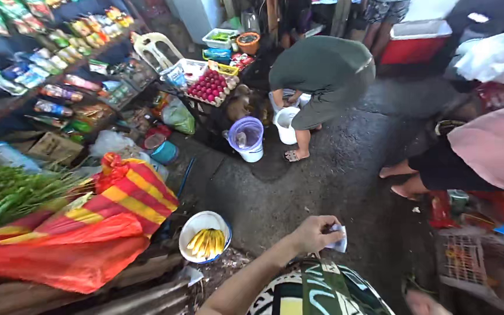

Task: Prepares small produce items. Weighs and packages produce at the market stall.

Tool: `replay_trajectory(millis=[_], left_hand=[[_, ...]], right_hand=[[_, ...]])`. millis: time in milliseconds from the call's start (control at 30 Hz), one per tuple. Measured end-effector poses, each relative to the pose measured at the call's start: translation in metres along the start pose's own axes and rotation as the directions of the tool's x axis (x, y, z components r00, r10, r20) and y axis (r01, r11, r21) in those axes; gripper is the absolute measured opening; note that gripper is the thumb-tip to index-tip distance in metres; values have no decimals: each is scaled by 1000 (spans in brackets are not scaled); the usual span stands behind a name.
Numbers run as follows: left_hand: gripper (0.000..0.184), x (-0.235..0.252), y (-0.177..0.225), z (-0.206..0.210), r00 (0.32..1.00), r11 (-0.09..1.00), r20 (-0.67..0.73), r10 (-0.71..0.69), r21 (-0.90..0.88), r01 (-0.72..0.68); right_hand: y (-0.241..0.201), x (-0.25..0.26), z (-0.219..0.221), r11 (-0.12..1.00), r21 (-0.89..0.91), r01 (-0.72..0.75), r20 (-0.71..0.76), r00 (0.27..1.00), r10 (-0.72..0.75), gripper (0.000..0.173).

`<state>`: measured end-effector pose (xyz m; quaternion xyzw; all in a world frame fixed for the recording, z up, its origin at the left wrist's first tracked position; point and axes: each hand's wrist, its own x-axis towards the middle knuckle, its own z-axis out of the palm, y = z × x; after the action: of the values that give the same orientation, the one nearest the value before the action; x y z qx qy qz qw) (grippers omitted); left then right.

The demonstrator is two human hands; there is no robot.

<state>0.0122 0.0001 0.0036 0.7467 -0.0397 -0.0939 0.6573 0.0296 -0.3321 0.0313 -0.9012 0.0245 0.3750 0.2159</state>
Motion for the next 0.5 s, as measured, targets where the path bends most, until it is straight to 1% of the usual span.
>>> replay_trajectory(millis=[33,67,100,133,167,200,233,300,333,367,400,467,500], left_hand=[[25,13,4,-4,1000,999,3,31,-5,-31],[25,26,6,-11,998,998,0,63,-11,-63],[24,37,7,-19,996,996,-12,90,-15,-90],[23,46,6,-29,994,994,-33,108,-14,-108],[22,53,4,-41,992,994,-62,110,-13,-111],[22,59,0,-56,991,996,-101,92,-12,-93],[24,62,-4,-74,990,999,-136,42,-4,-43],[29,63,-12,-121,973,991,-189,-131,13,136],[31,63,-18,-147,950,973,-219,-223,16,232],[30,61,-26,-175,920,952,-261,-292,11,306],[26,60,-37,-202,893,947,-329,-306,-14,320],[14,63,-58,-260,843,959,-456,-284,-153,241],[11,68,-60,-289,815,947,-492,-307,-241,211]], right_hand=[[-9,44,-12,971,128,201,-18,980,-200,46],[-32,78,-24,900,239,365,1,927,-376,53],[-67,102,-35,821,336,461,66,858,-509,63],[-108,117,-42,758,406,511,145,782,-606,73],[-148,129,-47,710,439,550,208,707,-676,77],[-186,142,-49,676,438,592,243,646,-723,70],[-219,156,-49,655,410,635,257,608,-751,56],[-274,188,-48,614,328,718,209,579,-788,29],[-298,204,-47,592,316,741,157,575,-803,21],[-320,221,-45,569,328,754,103,570,-815,16],[-341,238,-44,553,352,755,63,570,-819,16],[-384,275,-39,544,399,738,61,571,-819,18],[-407,290,-33,544,428,722,74,572,-817,19]])
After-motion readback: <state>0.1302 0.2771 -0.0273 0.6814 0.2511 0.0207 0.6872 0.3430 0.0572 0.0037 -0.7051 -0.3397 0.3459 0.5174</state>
